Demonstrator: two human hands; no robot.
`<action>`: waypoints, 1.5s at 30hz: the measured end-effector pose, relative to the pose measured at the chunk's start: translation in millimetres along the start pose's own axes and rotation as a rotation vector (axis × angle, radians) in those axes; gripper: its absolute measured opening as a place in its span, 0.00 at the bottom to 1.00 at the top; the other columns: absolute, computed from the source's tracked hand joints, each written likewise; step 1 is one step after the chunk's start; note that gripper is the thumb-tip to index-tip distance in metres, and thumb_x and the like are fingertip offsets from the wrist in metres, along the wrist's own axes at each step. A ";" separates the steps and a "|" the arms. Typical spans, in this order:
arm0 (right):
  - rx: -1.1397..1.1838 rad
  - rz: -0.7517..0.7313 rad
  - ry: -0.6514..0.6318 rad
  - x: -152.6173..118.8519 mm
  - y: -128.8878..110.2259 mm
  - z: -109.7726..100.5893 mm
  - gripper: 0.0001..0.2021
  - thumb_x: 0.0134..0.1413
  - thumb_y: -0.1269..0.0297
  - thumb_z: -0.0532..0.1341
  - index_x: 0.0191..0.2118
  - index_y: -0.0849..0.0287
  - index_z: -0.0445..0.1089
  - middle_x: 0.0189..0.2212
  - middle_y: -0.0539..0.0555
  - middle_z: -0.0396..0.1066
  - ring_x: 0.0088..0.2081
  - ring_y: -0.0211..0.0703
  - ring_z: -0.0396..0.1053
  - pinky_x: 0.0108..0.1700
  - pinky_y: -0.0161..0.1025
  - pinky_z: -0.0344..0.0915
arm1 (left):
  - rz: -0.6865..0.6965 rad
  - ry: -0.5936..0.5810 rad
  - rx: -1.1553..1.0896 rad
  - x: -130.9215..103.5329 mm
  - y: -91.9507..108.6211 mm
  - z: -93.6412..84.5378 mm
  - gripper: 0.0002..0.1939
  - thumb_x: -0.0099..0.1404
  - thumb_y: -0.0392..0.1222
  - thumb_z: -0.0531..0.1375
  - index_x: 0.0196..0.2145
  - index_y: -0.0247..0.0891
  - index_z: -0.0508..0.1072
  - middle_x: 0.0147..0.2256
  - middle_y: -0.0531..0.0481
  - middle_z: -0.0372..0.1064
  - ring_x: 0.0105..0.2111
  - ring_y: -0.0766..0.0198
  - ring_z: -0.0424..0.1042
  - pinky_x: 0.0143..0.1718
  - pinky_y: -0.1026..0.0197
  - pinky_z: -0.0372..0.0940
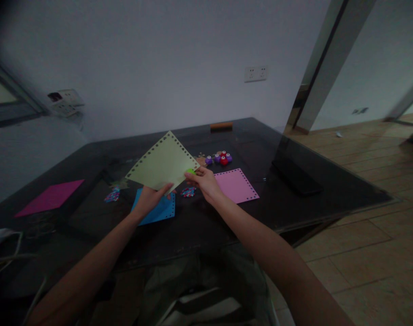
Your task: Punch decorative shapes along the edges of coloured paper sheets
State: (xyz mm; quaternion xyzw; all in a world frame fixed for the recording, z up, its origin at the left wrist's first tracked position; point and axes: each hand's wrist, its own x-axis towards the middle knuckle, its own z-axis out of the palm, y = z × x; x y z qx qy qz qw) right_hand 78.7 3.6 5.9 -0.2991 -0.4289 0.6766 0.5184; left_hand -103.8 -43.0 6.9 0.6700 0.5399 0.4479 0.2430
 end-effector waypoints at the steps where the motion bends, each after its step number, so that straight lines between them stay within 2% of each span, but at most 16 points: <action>1: -0.004 -0.001 0.002 0.1 -0.1 0.0 0.12 0.33 0.65 0.71 0.28 0.58 0.70 0.27 0.49 0.72 0.28 0.36 0.69 0.35 0.37 0.67 | -0.002 0.003 -0.001 0.0 0.5 0.1 0.10 0.59 0.44 0.57 0.24 0.37 0.71 0.19 0.51 0.72 0.21 0.61 0.71 0.36 0.58 0.68; 7: -0.027 -0.008 0.008 -0.7 -1.1 0.7 0.13 0.33 0.64 0.71 0.28 0.58 0.70 0.27 0.49 0.71 0.29 0.36 0.69 0.35 0.36 0.67 | -0.026 -0.001 -0.002 -0.1 -1.6 -0.2 0.10 0.59 0.45 0.57 0.25 0.37 0.71 0.20 0.52 0.72 0.21 0.61 0.71 0.35 0.59 0.68; 13: -0.048 -0.027 0.022 0.7 -0.3 0.6 0.11 0.35 0.65 0.70 0.28 0.58 0.69 0.28 0.49 0.71 0.29 0.36 0.68 0.34 0.37 0.66 | 0.013 0.011 0.047 0.4 -5.2 -0.1 0.11 0.59 0.45 0.58 0.23 0.38 0.71 0.18 0.53 0.71 0.23 0.61 0.72 0.43 0.57 0.66; 24: -0.068 -0.076 0.047 4.8 4.4 -0.2 0.11 0.34 0.66 0.70 0.28 0.57 0.70 0.27 0.49 0.71 0.30 0.37 0.68 0.37 0.39 0.64 | -0.009 0.003 -0.019 -0.2 3.3 1.7 0.09 0.58 0.43 0.58 0.23 0.38 0.70 0.18 0.53 0.71 0.20 0.61 0.71 0.37 0.58 0.68; 32: -0.056 -0.087 0.033 4.5 3.1 -0.4 0.12 0.33 0.64 0.70 0.29 0.58 0.70 0.28 0.50 0.72 0.30 0.37 0.68 0.37 0.39 0.64 | 0.027 0.009 0.029 0.1 -3.9 0.6 0.10 0.59 0.44 0.58 0.23 0.38 0.72 0.19 0.51 0.72 0.25 0.60 0.74 0.47 0.55 0.65; 39: -0.038 -0.098 0.033 4.8 2.5 -0.8 0.14 0.30 0.63 0.72 0.28 0.58 0.71 0.26 0.49 0.72 0.29 0.37 0.68 0.36 0.38 0.65 | -0.049 0.043 -0.027 0.3 -3.1 1.9 0.10 0.56 0.44 0.61 0.34 0.36 0.73 0.23 0.49 0.75 0.25 0.58 0.75 0.36 0.55 0.71; 45: -0.029 -0.103 0.023 5.6 3.5 -1.0 0.14 0.31 0.64 0.72 0.28 0.60 0.71 0.26 0.49 0.72 0.29 0.37 0.68 0.36 0.38 0.66 | -0.061 0.076 -0.050 0.9 -8.4 3.4 0.15 0.57 0.48 0.60 0.37 0.34 0.73 0.27 0.46 0.77 0.25 0.57 0.75 0.37 0.54 0.71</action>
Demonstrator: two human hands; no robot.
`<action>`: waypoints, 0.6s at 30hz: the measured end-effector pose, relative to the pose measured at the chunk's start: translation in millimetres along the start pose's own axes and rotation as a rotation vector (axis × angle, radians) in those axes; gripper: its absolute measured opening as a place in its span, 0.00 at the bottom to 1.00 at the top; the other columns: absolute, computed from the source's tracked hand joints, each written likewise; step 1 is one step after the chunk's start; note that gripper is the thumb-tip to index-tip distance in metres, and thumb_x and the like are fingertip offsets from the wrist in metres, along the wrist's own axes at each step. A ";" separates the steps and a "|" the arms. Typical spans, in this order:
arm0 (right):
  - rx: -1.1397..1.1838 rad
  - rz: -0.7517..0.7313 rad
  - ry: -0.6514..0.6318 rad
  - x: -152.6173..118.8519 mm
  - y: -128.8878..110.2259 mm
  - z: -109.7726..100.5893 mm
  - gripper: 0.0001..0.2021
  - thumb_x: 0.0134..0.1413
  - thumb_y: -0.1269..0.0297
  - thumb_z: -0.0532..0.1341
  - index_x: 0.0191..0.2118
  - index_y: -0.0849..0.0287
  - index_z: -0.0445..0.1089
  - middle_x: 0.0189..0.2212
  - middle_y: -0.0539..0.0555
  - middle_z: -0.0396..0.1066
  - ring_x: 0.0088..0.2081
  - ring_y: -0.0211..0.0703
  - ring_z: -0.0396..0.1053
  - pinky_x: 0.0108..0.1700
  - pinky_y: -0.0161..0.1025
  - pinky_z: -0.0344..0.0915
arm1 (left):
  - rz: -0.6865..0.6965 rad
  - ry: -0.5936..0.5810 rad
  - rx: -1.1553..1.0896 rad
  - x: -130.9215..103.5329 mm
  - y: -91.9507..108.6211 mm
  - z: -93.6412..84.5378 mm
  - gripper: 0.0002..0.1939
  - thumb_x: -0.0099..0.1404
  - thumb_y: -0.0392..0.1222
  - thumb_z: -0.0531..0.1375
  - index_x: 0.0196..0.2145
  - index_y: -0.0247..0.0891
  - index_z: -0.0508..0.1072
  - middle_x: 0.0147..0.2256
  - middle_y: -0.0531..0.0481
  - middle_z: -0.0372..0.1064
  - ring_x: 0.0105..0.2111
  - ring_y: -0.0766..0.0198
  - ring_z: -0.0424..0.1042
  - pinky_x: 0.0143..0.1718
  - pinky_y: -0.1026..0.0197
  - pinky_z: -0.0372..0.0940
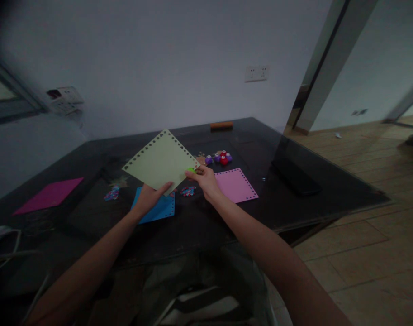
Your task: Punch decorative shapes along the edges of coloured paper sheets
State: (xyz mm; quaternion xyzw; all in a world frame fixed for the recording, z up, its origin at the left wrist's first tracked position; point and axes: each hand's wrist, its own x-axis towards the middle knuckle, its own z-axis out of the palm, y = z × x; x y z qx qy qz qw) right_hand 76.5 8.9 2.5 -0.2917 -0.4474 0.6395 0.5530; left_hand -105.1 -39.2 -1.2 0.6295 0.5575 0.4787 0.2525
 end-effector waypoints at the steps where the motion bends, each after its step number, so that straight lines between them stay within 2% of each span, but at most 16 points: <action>1: -0.003 -0.005 0.000 -0.2 0.2 0.0 0.14 0.32 0.64 0.71 0.28 0.60 0.71 0.27 0.50 0.72 0.29 0.37 0.68 0.37 0.38 0.66 | 0.003 0.003 0.003 0.4 -1.8 -0.1 0.15 0.56 0.48 0.60 0.36 0.34 0.73 0.28 0.46 0.77 0.27 0.56 0.76 0.38 0.54 0.70; 4: -0.011 -0.012 -0.002 -0.9 0.5 0.3 0.14 0.34 0.65 0.71 0.31 0.59 0.71 0.32 0.51 0.73 0.32 0.37 0.69 0.38 0.38 0.67 | 0.027 0.030 0.029 1.3 -5.6 -0.6 0.15 0.56 0.49 0.61 0.35 0.35 0.74 0.30 0.46 0.77 0.32 0.55 0.76 0.43 0.55 0.69; 7: -0.018 0.006 -0.026 -1.1 0.4 0.5 0.13 0.35 0.65 0.71 0.31 0.59 0.71 0.32 0.51 0.73 0.33 0.38 0.70 0.41 0.40 0.68 | 0.018 0.012 0.028 1.3 -5.6 -1.3 0.13 0.56 0.49 0.60 0.33 0.36 0.74 0.26 0.48 0.77 0.31 0.56 0.76 0.44 0.56 0.68; 13: -0.007 0.026 -0.048 0.4 1.2 -0.3 0.12 0.35 0.66 0.71 0.30 0.60 0.70 0.33 0.51 0.72 0.34 0.38 0.70 0.44 0.42 0.68 | -0.045 -0.006 -0.023 0.2 3.6 -1.2 0.14 0.56 0.49 0.60 0.35 0.36 0.73 0.25 0.48 0.76 0.24 0.57 0.75 0.34 0.57 0.70; 18: -0.026 0.052 -0.095 -0.8 0.1 -0.8 0.11 0.39 0.66 0.69 0.33 0.61 0.72 0.36 0.54 0.74 0.36 0.39 0.72 0.48 0.43 0.67 | -0.063 0.043 -0.009 0.8 10.2 -2.1 0.11 0.55 0.46 0.60 0.32 0.35 0.74 0.22 0.47 0.75 0.26 0.55 0.75 0.33 0.57 0.71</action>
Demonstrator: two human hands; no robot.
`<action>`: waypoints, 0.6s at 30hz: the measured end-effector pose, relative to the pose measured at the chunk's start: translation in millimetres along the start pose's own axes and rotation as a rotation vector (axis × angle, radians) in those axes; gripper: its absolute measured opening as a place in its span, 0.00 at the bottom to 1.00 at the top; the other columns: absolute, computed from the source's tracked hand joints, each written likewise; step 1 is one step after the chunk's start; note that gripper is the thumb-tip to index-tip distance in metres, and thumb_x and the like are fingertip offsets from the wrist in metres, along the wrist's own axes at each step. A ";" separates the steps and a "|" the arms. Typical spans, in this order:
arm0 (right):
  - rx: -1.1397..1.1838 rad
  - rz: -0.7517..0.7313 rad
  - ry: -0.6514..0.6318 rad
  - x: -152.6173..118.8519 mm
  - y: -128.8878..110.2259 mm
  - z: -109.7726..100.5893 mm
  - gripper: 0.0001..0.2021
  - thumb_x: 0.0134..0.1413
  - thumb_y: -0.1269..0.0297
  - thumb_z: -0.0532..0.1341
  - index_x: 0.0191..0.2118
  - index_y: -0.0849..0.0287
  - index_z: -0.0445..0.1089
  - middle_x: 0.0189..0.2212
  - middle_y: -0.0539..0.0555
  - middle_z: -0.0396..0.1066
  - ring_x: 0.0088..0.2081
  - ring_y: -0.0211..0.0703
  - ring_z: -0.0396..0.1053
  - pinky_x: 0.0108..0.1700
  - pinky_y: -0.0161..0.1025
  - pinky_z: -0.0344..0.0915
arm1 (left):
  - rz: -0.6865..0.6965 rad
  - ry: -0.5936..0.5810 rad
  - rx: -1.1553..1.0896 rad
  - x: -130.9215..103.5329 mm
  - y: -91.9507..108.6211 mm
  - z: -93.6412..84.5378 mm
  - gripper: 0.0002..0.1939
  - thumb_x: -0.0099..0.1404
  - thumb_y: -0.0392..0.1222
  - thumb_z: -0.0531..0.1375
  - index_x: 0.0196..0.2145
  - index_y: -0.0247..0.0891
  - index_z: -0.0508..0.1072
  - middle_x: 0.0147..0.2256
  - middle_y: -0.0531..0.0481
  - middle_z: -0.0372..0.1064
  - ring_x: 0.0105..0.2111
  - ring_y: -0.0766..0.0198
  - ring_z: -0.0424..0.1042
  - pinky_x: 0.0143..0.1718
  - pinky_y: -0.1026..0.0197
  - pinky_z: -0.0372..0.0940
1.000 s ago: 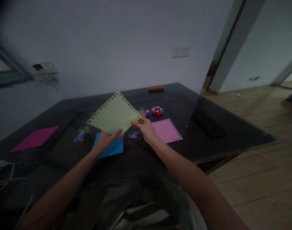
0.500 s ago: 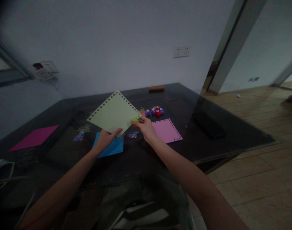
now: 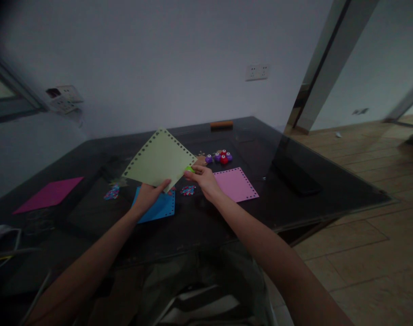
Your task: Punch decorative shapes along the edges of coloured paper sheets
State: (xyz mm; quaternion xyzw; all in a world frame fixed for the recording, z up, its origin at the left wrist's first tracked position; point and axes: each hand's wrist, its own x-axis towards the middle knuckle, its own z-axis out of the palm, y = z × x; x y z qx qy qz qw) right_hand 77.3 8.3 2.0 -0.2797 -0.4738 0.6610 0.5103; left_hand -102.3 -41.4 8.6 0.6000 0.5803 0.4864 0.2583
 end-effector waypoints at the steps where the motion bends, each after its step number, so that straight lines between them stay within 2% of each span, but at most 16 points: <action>1: -0.002 0.006 -0.015 -0.6 -0.7 -0.1 0.11 0.41 0.66 0.68 0.34 0.61 0.72 0.36 0.55 0.74 0.36 0.40 0.72 0.48 0.43 0.67 | -0.004 0.013 0.002 0.5 0.5 -0.8 0.11 0.55 0.45 0.60 0.32 0.35 0.74 0.22 0.47 0.75 0.26 0.55 0.75 0.33 0.57 0.71; 6: 0.008 0.106 -0.096 -2.2 -4.4 -1.5 0.06 0.53 0.64 0.62 0.33 0.61 0.72 0.33 0.55 0.75 0.37 0.40 0.73 0.47 0.42 0.68 | -0.022 0.020 -0.001 2.8 3.0 -6.3 0.10 0.55 0.45 0.60 0.29 0.34 0.73 0.20 0.47 0.74 0.22 0.57 0.74 0.31 0.58 0.71; 11: 0.001 0.223 -0.113 -1.6 -5.3 -3.5 0.14 0.61 0.60 0.54 0.31 0.62 0.71 0.28 0.56 0.75 0.32 0.40 0.74 0.44 0.42 0.70 | -0.023 0.034 0.007 2.6 6.1 -7.1 0.09 0.55 0.44 0.60 0.27 0.35 0.72 0.19 0.47 0.73 0.22 0.57 0.74 0.31 0.58 0.70; 18: -0.045 0.323 -0.109 -4.4 -9.4 -3.3 0.19 0.64 0.56 0.49 0.32 0.63 0.70 0.30 0.59 0.75 0.31 0.40 0.74 0.43 0.40 0.70 | 0.019 0.044 0.042 4.8 -0.8 -7.2 0.08 0.56 0.44 0.60 0.26 0.36 0.72 0.19 0.48 0.73 0.24 0.57 0.75 0.37 0.56 0.70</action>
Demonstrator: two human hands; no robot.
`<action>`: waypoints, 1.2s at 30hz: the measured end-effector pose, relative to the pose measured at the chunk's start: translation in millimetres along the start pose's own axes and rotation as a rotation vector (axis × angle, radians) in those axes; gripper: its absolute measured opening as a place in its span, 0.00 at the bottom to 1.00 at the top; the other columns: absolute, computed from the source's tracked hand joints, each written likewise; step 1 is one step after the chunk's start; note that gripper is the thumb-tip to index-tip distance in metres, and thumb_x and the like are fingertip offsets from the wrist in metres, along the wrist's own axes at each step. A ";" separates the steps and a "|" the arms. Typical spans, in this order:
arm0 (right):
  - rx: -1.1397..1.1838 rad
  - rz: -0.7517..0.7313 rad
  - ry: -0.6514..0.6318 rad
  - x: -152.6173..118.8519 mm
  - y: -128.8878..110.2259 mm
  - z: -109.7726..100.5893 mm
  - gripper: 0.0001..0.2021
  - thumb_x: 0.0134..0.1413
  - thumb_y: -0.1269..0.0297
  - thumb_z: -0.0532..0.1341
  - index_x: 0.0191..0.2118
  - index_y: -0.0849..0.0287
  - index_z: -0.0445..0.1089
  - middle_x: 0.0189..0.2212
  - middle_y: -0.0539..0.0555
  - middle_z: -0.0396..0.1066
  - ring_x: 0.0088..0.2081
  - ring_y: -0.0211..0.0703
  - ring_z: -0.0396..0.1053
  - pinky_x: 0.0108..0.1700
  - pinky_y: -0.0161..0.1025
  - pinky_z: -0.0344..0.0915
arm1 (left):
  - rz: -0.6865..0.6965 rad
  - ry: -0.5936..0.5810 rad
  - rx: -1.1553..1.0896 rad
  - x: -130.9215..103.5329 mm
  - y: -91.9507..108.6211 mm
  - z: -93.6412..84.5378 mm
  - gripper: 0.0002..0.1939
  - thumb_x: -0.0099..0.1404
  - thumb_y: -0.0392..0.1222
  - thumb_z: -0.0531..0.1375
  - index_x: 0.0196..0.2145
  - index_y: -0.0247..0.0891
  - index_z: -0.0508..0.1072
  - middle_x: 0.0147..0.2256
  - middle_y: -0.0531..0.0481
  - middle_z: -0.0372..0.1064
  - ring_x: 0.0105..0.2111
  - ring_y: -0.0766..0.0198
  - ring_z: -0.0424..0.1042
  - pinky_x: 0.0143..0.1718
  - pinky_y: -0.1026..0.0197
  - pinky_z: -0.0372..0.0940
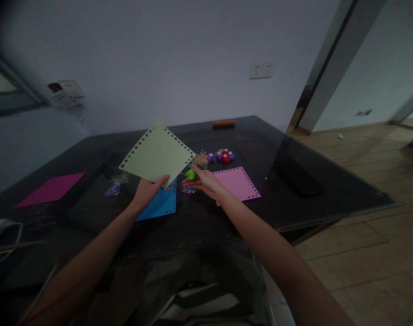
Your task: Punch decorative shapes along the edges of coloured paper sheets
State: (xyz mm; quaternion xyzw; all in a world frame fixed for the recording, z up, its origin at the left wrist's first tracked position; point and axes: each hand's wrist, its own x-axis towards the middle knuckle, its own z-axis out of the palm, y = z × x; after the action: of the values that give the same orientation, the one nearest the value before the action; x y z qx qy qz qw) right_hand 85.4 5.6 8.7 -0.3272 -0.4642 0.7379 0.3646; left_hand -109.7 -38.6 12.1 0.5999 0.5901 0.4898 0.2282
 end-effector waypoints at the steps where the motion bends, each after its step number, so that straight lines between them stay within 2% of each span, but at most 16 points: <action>1: -0.021 -0.001 0.007 0.1 0.3 -0.1 0.19 0.64 0.56 0.49 0.32 0.63 0.70 0.30 0.59 0.75 0.31 0.39 0.74 0.42 0.40 0.70 | -0.001 -0.003 0.007 0.2 -0.7 -0.2 0.08 0.56 0.44 0.60 0.26 0.36 0.72 0.19 0.48 0.73 0.24 0.57 0.75 0.38 0.56 0.70; 5: -0.174 -0.067 0.031 4.6 5.7 -1.8 0.18 0.63 0.54 0.50 0.32 0.62 0.69 0.30 0.58 0.75 0.31 0.39 0.73 0.40 0.39 0.70 | -0.017 -0.015 0.021 -0.2 -0.8 -0.4 0.09 0.56 0.44 0.60 0.26 0.35 0.72 0.18 0.48 0.72 0.23 0.57 0.74 0.38 0.56 0.69; 9: -0.439 -0.206 0.060 11.8 12.6 -5.5 0.18 0.59 0.50 0.54 0.30 0.60 0.69 0.30 0.56 0.74 0.32 0.42 0.71 0.36 0.39 0.67 | 0.011 -0.024 0.003 -1.1 0.1 -0.3 0.10 0.57 0.44 0.59 0.25 0.35 0.72 0.18 0.47 0.72 0.23 0.58 0.74 0.37 0.57 0.69; 12: -0.696 -0.323 0.032 14.0 14.3 -7.7 0.20 0.58 0.49 0.53 0.26 0.60 0.69 0.28 0.54 0.72 0.31 0.43 0.68 0.34 0.39 0.62 | 0.013 -0.041 -0.015 -1.3 0.1 0.4 0.10 0.57 0.44 0.59 0.25 0.34 0.72 0.19 0.47 0.73 0.21 0.59 0.73 0.33 0.58 0.70; 15: -0.843 -0.370 -0.003 13.3 13.7 -8.3 0.20 0.59 0.49 0.51 0.25 0.59 0.68 0.26 0.53 0.71 0.29 0.41 0.66 0.33 0.38 0.58 | -0.012 -0.051 -0.032 -1.3 -0.5 1.2 0.10 0.57 0.44 0.59 0.27 0.34 0.73 0.21 0.46 0.74 0.20 0.60 0.73 0.30 0.59 0.70; 23: -0.949 -0.394 -0.022 15.3 14.7 -9.5 0.20 0.60 0.50 0.49 0.27 0.59 0.67 0.27 0.53 0.69 0.30 0.41 0.65 0.32 0.37 0.55 | 0.002 -0.029 -0.010 -1.3 -0.6 0.9 0.10 0.56 0.45 0.59 0.27 0.34 0.72 0.19 0.48 0.73 0.22 0.59 0.73 0.35 0.57 0.70; 28: -0.987 -0.437 -0.047 14.7 14.8 -11.0 0.19 0.60 0.51 0.50 0.29 0.59 0.68 0.28 0.54 0.70 0.30 0.42 0.65 0.32 0.37 0.56 | 0.005 -0.021 -0.005 -2.0 5.1 0.9 0.08 0.55 0.43 0.60 0.25 0.35 0.72 0.20 0.48 0.74 0.21 0.59 0.73 0.34 0.58 0.71; 36: -0.934 -0.518 -0.060 13.0 13.0 -11.9 0.15 0.59 0.53 0.53 0.37 0.59 0.70 0.36 0.56 0.72 0.36 0.44 0.68 0.39 0.39 0.60 | 0.017 -0.020 -0.004 -2.5 5.0 0.4 0.08 0.55 0.44 0.59 0.26 0.36 0.72 0.20 0.47 0.74 0.22 0.59 0.73 0.34 0.58 0.71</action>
State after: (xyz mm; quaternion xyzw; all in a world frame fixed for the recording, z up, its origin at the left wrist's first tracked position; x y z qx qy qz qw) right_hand 85.4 17.9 -9.4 -0.3081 -0.8189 0.3477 0.3370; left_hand -106.6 -41.8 15.4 0.6093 0.5818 0.4866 0.2313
